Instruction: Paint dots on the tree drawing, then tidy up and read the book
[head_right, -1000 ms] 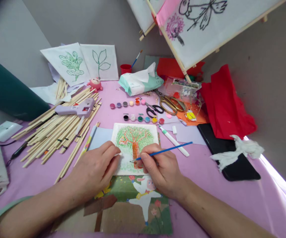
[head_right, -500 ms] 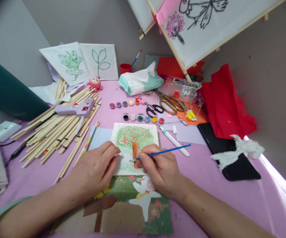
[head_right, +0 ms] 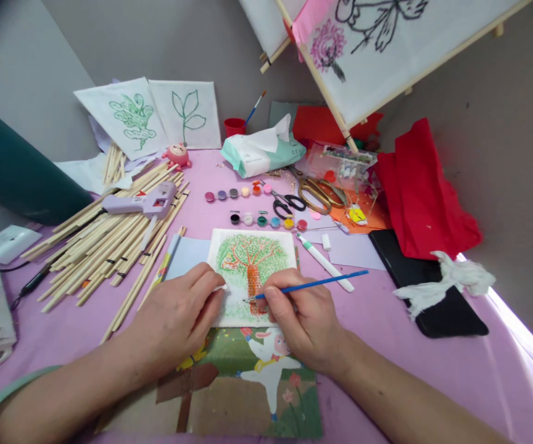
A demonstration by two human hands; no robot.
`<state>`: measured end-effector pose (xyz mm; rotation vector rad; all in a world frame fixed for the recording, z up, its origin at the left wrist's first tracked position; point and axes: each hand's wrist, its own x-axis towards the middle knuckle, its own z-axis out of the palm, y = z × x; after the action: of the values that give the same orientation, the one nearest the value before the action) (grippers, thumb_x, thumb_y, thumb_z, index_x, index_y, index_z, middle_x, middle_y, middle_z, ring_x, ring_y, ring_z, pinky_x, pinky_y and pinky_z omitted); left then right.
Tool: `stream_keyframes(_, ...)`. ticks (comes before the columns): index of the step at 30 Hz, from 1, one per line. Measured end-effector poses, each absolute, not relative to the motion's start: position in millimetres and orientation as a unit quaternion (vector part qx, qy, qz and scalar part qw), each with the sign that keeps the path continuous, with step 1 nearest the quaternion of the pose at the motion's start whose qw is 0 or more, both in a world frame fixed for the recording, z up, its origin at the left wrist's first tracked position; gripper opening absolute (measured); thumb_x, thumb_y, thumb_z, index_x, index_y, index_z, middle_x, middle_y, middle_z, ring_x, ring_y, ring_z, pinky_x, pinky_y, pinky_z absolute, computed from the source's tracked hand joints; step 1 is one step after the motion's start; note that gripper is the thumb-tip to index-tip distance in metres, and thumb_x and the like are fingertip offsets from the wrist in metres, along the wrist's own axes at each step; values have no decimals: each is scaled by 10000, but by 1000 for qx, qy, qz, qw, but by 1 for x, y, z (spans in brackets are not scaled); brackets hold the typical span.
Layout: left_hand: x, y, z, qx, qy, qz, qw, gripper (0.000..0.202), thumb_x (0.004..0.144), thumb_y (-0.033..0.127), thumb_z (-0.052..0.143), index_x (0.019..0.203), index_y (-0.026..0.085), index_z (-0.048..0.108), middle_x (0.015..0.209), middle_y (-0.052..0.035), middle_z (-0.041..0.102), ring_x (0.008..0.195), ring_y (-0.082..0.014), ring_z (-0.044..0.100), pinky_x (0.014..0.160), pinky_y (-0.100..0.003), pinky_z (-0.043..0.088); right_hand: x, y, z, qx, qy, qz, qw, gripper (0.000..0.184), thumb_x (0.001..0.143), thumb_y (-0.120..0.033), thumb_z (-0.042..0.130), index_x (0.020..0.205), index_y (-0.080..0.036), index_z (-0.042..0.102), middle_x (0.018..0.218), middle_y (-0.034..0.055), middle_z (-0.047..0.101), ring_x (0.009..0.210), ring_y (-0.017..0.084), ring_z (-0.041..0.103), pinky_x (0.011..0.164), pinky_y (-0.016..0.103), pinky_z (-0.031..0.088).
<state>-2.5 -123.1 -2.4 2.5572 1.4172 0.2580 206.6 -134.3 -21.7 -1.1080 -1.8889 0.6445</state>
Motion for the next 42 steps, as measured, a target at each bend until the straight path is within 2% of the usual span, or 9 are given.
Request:
stream_keyframes(7,-3,-123,-2,866,482,88,99,262,938,241,290,883,183,539,821,-39,552,632,-181,527,580,-333,441,208,-134,-23,-449,-751,256,411,166,926,-179,419,930,-208,583,790,1,629,715,116,631,623,239,476)
stream_keyframes(32,-2,-123,0,866,481,86,106,265,939,233,289,882,180,542,823,-38,551,637,-186,529,585,-341,442,208,-134,-25,-458,-744,275,401,169,923,-198,425,943,-208,592,781,6,609,655,111,594,591,246,445)
stream_keyframes(42,-2,-124,0,865,482,83,110,266,939,236,290,887,176,545,830,-42,557,634,-177,526,587,-330,441,210,-138,-28,-458,-716,307,427,165,929,-215,430,963,-200,591,696,-10,566,561,105,547,527,250,428)
